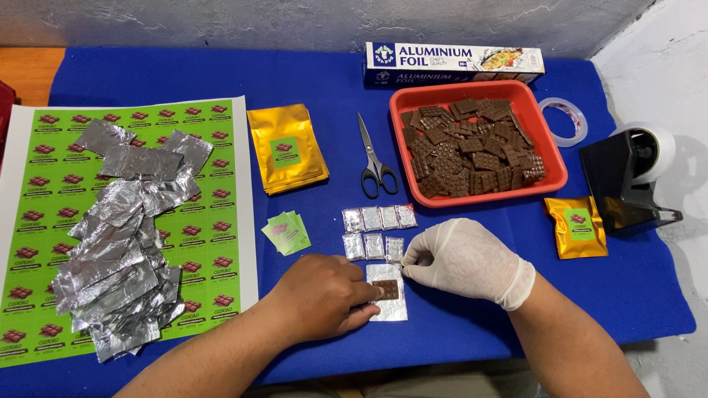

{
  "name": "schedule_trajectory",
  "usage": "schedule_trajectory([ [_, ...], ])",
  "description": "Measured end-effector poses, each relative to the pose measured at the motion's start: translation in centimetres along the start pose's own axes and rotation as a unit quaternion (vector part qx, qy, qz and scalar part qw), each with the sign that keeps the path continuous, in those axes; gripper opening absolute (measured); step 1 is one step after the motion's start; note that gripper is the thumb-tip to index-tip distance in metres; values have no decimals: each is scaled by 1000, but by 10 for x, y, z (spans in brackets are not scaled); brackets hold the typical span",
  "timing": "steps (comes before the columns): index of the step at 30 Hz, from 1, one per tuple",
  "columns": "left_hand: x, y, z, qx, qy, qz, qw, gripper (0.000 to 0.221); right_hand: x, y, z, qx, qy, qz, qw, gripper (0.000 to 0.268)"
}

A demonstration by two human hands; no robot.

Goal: The person wraps individual chocolate pieces in aluminum foil, then places the foil-wrapped pieces into a gold pouch. The person folds the pouch to enclose the contents.

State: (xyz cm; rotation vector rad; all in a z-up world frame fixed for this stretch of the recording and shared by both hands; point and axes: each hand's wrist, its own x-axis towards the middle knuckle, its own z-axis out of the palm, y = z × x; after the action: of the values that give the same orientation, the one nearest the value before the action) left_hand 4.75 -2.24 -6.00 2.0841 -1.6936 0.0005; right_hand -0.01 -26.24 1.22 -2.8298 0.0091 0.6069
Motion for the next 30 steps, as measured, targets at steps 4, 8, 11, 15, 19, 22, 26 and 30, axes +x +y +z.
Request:
schedule_trajectory([
  [4, -2, -1, 6, 0, 8, -4, 1000, 24, -1, -2, -2, 8, -5, 20, 1000, 16],
  [8, -1, -2, 5, -7, 7, -5, 1000, 24, 5, 1, 10, -17, 81, 5, 997, 17],
  [11, 0, -2, 3, -8, 1, -6, 1000, 24, 6, 1, 13, -13, 118, -5, 993, 15],
  [15, 1, -4, 2, -10, -25, -18, 999, 24, 10, 5, 13, 0, 139, -26, 990, 13],
  [19, 1, 0, -2, -12, -34, -20, 999, 22, -1, 2, 2, 1, 137, -42, 990, 17],
  [22, -2, 0, 2, -10, -27, -25, 999, 23, -18, -12, -9, 60, 127, 18, 990, 13],
  [26, -1, 1, 0, -1, -34, -19, 999, 22, -33, -12, 13, 48, 111, 30, 992, 23],
  [30, -1, 8, -17, 0, -4, -24, 1000, 21, -39, -31, 22, 84, 100, 138, 982, 24],
])
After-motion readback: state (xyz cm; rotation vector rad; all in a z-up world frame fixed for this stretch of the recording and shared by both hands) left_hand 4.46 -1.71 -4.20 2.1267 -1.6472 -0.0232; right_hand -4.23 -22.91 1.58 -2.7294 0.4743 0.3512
